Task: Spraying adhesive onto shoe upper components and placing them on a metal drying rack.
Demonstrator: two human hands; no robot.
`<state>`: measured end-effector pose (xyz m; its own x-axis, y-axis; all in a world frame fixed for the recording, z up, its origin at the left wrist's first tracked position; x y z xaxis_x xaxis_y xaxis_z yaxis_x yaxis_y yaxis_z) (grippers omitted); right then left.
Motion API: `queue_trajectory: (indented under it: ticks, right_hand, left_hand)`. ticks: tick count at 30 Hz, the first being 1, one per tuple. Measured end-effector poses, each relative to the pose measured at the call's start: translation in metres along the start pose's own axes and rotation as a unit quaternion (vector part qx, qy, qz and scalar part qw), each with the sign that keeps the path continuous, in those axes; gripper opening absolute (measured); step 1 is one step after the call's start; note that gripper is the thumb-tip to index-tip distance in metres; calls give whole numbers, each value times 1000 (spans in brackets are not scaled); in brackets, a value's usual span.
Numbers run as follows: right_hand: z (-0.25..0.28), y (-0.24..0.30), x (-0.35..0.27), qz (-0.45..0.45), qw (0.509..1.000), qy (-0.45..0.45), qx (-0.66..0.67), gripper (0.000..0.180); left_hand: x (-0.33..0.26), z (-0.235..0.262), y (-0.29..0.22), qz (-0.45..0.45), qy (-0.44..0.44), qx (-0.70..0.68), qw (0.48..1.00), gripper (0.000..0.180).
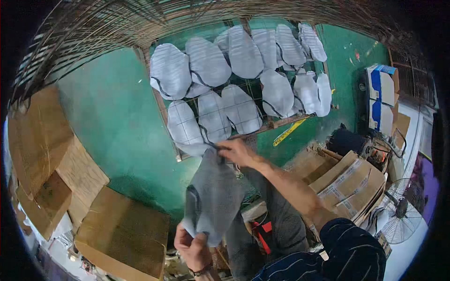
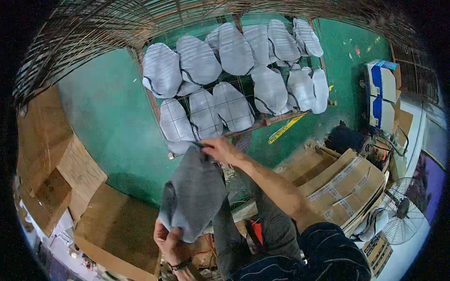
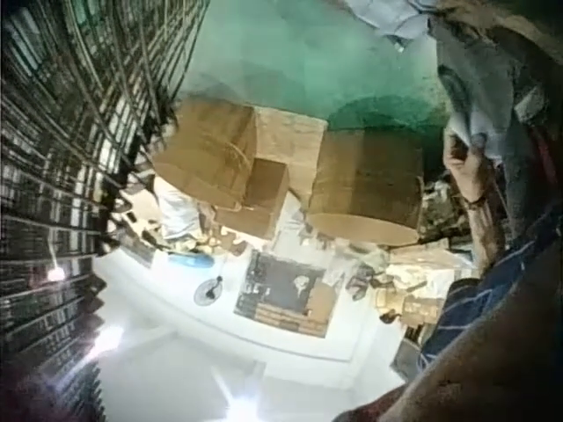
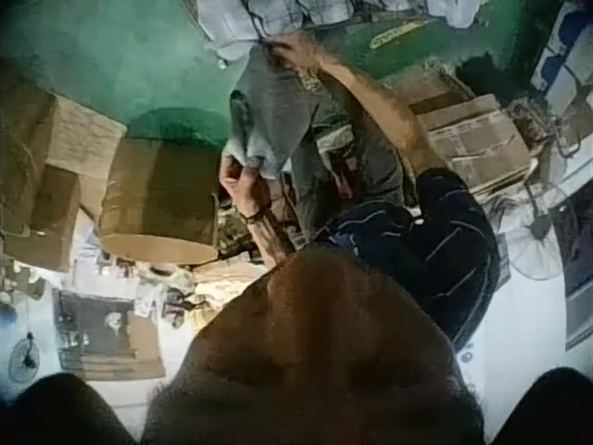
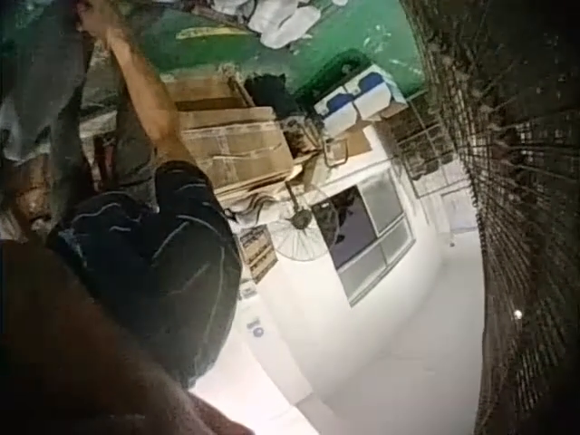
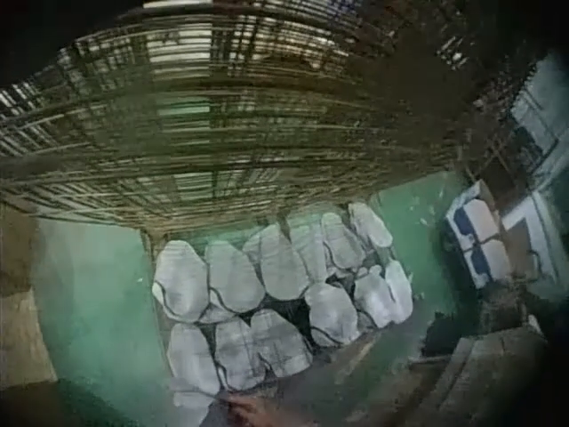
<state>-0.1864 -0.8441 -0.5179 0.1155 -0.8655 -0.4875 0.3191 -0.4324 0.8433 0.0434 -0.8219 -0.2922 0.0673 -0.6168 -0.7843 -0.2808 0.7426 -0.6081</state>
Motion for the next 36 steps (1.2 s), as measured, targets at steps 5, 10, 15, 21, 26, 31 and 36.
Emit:
queue_trajectory:
  ticks: [5,10,15,21,26,31,36]
  right_hand:
    - [107,-91,-26,-102,971,-205,-71,16]
    - [230,-95,-89,-74,928,-342,-127,18]
    - [256,-7,-122,-36,906,-392,-153,26]
    - [162,-30,-95,87,828,-400,-382,39]
    - [67,-181,-30,-53,830,-292,-472,49]
    - [9,-239,3,-134,901,-189,-367,54]
    - [59,-316,-35,-307,927,-102,-188,65]
  left_hand:
    - [-1,7,-30,-25,1,38,999,69]
    - [-5,18,-57,-105,19,4,994,90]
    - [25,-23,-39,-143,13,-65,988,85]
    - [124,-59,40,-131,73,-83,985,83]
    - [307,-47,253,33,49,-84,995,61]
    - [380,-5,333,65,-14,33,997,56]
    - [369,-61,374,90,-28,56,994,72]
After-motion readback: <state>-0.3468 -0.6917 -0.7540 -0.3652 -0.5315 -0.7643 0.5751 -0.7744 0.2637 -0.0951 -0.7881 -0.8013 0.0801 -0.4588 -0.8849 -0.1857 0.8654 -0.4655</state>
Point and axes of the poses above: each hand's wrist, its own x-axis towards the middle knuckle, its own z-axis out of the back of the hand, y = z × x, the point moved 6 cm from there along x, towards the middle knuckle, and after that the axes turned 4 degrees about -x, right-handed, at the moved point
